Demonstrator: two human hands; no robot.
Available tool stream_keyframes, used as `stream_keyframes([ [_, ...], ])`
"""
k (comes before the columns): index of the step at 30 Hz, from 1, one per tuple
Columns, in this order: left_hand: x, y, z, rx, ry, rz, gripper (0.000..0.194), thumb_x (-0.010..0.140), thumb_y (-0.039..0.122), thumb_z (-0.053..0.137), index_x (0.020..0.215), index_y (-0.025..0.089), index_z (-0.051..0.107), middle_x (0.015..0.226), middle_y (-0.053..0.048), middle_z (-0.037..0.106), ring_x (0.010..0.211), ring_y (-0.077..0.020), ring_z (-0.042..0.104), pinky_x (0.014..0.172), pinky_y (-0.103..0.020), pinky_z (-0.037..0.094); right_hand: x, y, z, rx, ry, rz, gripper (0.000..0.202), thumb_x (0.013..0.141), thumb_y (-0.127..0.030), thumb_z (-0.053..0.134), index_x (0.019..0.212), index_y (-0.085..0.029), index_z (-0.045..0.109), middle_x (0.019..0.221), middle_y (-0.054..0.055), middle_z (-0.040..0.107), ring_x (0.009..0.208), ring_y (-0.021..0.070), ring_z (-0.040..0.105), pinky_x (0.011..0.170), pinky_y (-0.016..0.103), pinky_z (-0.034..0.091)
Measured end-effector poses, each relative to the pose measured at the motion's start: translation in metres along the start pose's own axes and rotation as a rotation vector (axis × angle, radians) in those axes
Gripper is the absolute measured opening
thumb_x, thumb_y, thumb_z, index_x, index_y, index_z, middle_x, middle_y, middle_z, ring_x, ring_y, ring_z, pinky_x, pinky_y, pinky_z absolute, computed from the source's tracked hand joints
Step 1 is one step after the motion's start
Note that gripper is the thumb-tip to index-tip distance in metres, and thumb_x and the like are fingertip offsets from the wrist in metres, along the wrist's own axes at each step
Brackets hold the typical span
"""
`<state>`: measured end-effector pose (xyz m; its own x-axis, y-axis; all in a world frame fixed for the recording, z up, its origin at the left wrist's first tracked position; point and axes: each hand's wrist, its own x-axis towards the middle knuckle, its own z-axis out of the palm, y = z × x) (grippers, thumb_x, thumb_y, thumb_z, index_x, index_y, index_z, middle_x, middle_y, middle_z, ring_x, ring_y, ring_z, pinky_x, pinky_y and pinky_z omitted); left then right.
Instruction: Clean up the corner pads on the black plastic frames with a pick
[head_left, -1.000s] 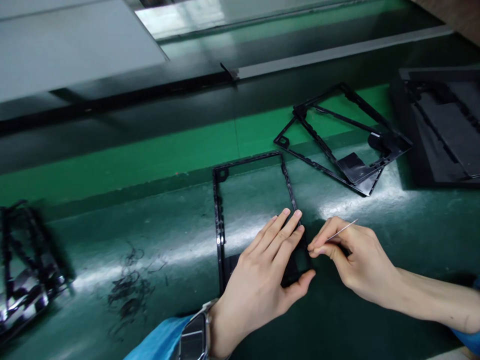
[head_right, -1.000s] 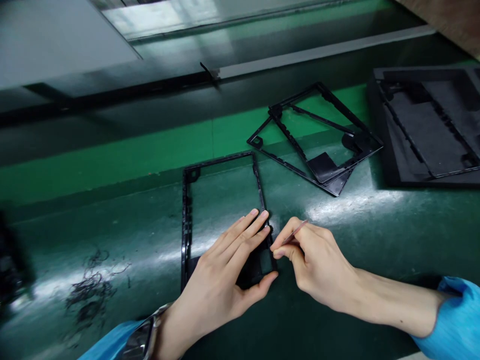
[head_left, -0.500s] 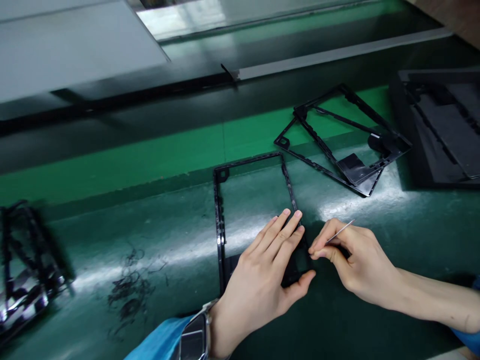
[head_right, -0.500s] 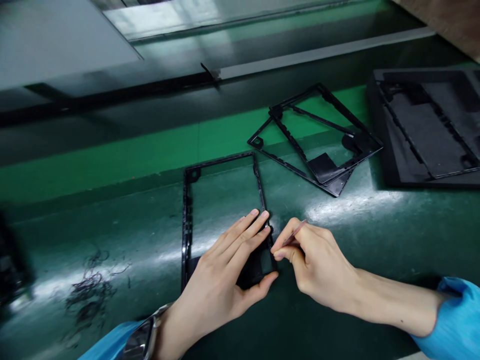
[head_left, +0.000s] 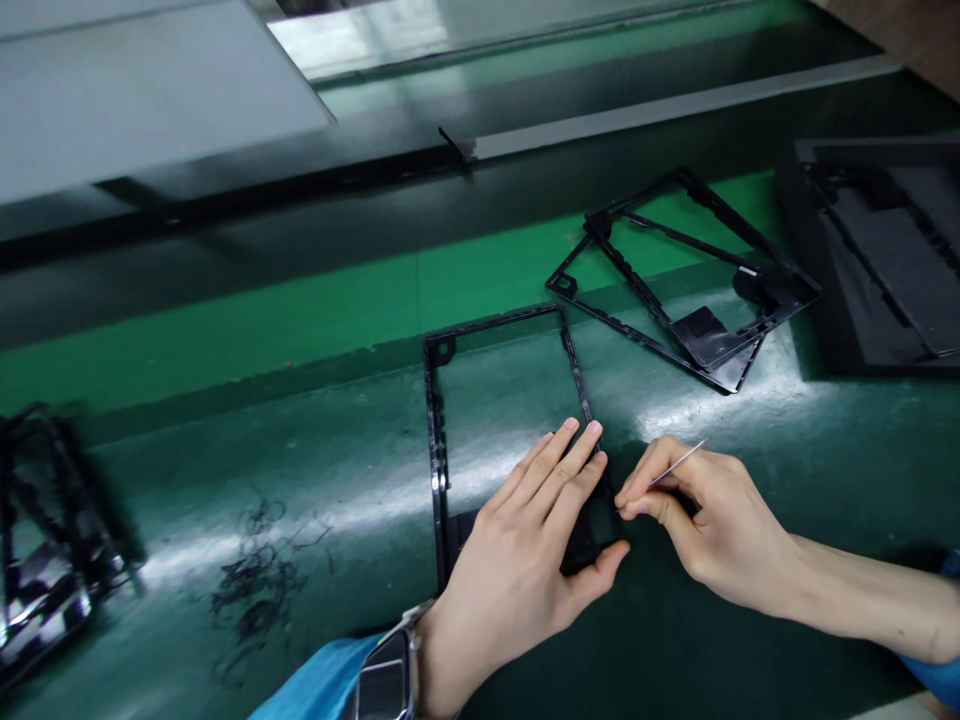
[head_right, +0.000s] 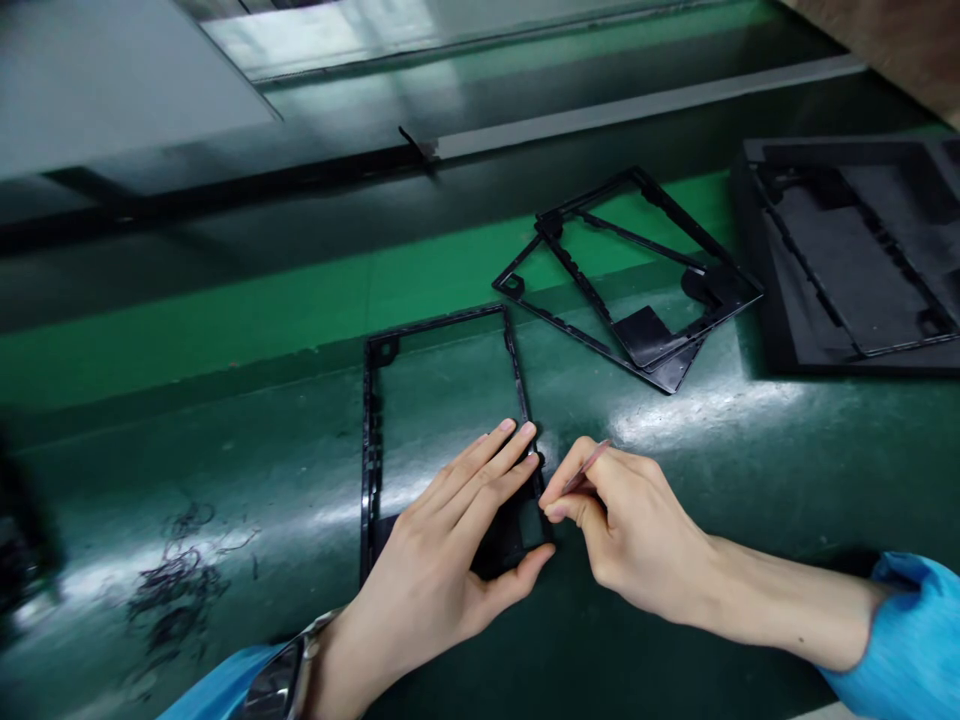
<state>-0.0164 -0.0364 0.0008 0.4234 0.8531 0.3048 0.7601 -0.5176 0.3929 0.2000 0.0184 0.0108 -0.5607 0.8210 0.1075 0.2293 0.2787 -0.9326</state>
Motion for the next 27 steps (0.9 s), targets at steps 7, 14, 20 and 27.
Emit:
stream_keyframes([
  [7, -0.0019, 0.0005, -0.0002, 0.001, -0.011, -0.006, 0.06, 0.098, 0.034, 0.071, 0.149, 0.009, 0.052, 0.159, -0.021, 0.056, 0.155, -0.0358, 0.047, 0.122, -0.056, 0.052, 0.0004, -0.0016, -0.0004, -0.041, -0.001, -0.031, 0.024, 0.097, -0.002, 0.052, 0.09, -0.023, 0.06, 0.086, 0.001, 0.072, 0.074, 0.0171, 0.074, 0.066, 0.031, 0.063],
  [14, -0.0004, -0.0001, -0.0004, 0.016, -0.002, 0.002, 0.057, 0.1, 0.036, 0.068, 0.147, 0.007, 0.053, 0.159, -0.021, 0.057, 0.155, -0.0347, 0.047, 0.122, -0.055, 0.051, 0.0002, -0.0026, -0.0008, 0.016, 0.004, 0.015, 0.022, 0.098, -0.004, 0.052, 0.091, -0.023, 0.059, 0.086, 0.002, 0.071, 0.073, 0.0169, 0.074, 0.066, 0.032, 0.065],
  [20, -0.0005, -0.0002, -0.0009, 0.02, -0.01, 0.002, 0.057, 0.1, 0.036, 0.069, 0.147, 0.008, 0.053, 0.159, -0.021, 0.057, 0.156, -0.0349, 0.047, 0.122, -0.055, 0.052, 0.002, -0.0036, -0.0008, -0.027, -0.005, -0.034, 0.023, 0.098, -0.003, 0.05, 0.09, -0.023, 0.059, 0.085, 0.001, 0.07, 0.072, 0.0159, 0.072, 0.065, 0.03, 0.062],
  [27, -0.0009, 0.0003, 0.0001, 0.017, -0.009, -0.001, 0.058, 0.1, 0.035, 0.069, 0.148, 0.008, 0.052, 0.161, -0.02, 0.055, 0.156, -0.0349, 0.046, 0.121, -0.056, 0.052, 0.0015, -0.0026, -0.0015, 0.0, -0.009, -0.027, 0.023, 0.097, -0.002, 0.052, 0.091, -0.022, 0.06, 0.086, 0.002, 0.07, 0.073, 0.0158, 0.072, 0.067, 0.031, 0.061],
])
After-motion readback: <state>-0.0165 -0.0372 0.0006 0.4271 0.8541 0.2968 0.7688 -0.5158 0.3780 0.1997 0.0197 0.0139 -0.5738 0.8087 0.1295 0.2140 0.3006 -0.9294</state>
